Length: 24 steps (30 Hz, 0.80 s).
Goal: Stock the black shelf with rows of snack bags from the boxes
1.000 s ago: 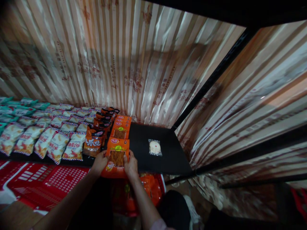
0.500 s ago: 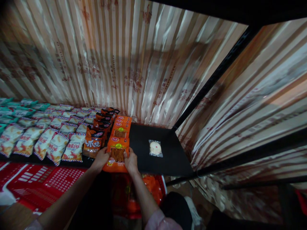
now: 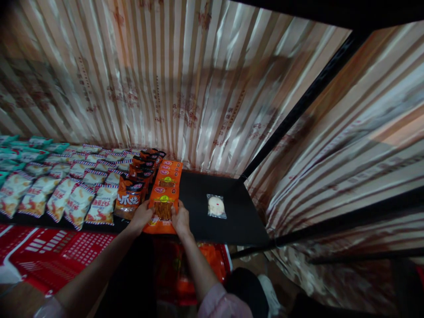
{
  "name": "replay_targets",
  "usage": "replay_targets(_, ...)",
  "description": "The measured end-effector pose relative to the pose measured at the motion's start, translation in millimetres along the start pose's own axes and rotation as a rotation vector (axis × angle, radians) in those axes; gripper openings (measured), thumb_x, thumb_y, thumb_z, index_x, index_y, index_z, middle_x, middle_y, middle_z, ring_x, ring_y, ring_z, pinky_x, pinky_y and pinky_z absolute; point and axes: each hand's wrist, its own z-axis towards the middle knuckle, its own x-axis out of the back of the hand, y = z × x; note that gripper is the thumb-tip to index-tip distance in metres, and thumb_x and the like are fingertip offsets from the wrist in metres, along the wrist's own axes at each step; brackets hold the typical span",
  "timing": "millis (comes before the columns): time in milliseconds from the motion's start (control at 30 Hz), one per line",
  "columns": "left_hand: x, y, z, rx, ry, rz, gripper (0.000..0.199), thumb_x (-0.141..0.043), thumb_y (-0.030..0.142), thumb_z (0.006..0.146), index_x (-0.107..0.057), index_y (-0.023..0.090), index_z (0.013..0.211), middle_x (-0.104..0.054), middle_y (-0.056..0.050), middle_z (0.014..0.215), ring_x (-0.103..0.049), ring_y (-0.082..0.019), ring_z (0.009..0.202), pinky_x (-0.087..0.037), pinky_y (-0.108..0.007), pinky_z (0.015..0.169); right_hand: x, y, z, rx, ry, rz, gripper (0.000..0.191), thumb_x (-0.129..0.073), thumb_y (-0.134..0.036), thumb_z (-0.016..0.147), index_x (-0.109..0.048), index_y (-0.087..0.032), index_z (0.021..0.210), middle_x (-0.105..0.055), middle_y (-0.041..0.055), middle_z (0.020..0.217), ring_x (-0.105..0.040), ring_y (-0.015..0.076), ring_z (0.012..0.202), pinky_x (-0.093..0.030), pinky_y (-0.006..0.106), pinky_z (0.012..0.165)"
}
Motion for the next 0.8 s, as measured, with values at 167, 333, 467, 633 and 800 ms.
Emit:
replay_targets(167,-1.8,2,7,-0.032,0.007,0.067,0.031,-0.052,0.014,0.072,-0.061,0.013,0.102,-0.065,-0.013,0.106,-0.059,-0.024,0.100,-0.041,-0.029,0.085,-1,-4,8,-0.003,0.002,0.013,0.038,-0.046,-0.023,0.081,-0.055,-0.013,0.116,-0.069,0.0114,0.098,-0.064,0.0223,0.092,-0.047,0.028,0.077)
replay_targets(333,-5.0,6,13,-0.053,0.025,0.131,0.034,-0.052,0.016,0.074,-0.059,0.014,0.107,-0.065,-0.012,0.107,-0.058,-0.023,0.101,-0.041,-0.028,0.085,0,-6,16,-0.005,0.008,-0.009,0.036,-0.047,-0.021,0.081,-0.056,-0.013,0.115,-0.068,0.0120,0.099,-0.064,0.0226,0.092,-0.046,0.028,0.079)
replay_targets(467,-6.2,9,18,-0.065,0.019,0.225,0.041,-0.049,0.017,0.076,-0.053,0.011,0.116,-0.062,-0.015,0.113,-0.058,-0.023,0.103,-0.041,-0.027,0.085,-1,-7,22,-0.013,0.029,-0.006,0.034,-0.050,-0.021,0.080,-0.058,-0.015,0.112,-0.069,0.0101,0.096,-0.065,0.0220,0.090,-0.047,0.027,0.076)
replay_targets(633,-7.6,11,25,-0.038,0.014,0.301,0.038,-0.048,0.018,0.076,-0.057,0.011,0.112,-0.062,-0.016,0.112,-0.056,-0.025,0.106,-0.040,-0.029,0.087,-2,-8,29,-0.053,-0.011,-0.065,0.036,-0.049,-0.021,0.081,-0.056,-0.014,0.116,-0.069,0.0109,0.099,-0.064,0.0214,0.094,-0.045,0.026,0.080)
replay_targets(800,-10.2,15,31,-0.041,0.007,0.371,0.034,-0.045,0.018,0.077,-0.060,0.012,0.107,-0.064,-0.015,0.109,-0.057,-0.024,0.105,-0.041,-0.028,0.085,-2,-9,37,-0.102,-0.081,-0.114,0.039,-0.046,-0.022,0.084,-0.051,-0.011,0.121,-0.067,0.0126,0.106,-0.060,0.0205,0.102,-0.044,0.025,0.084)
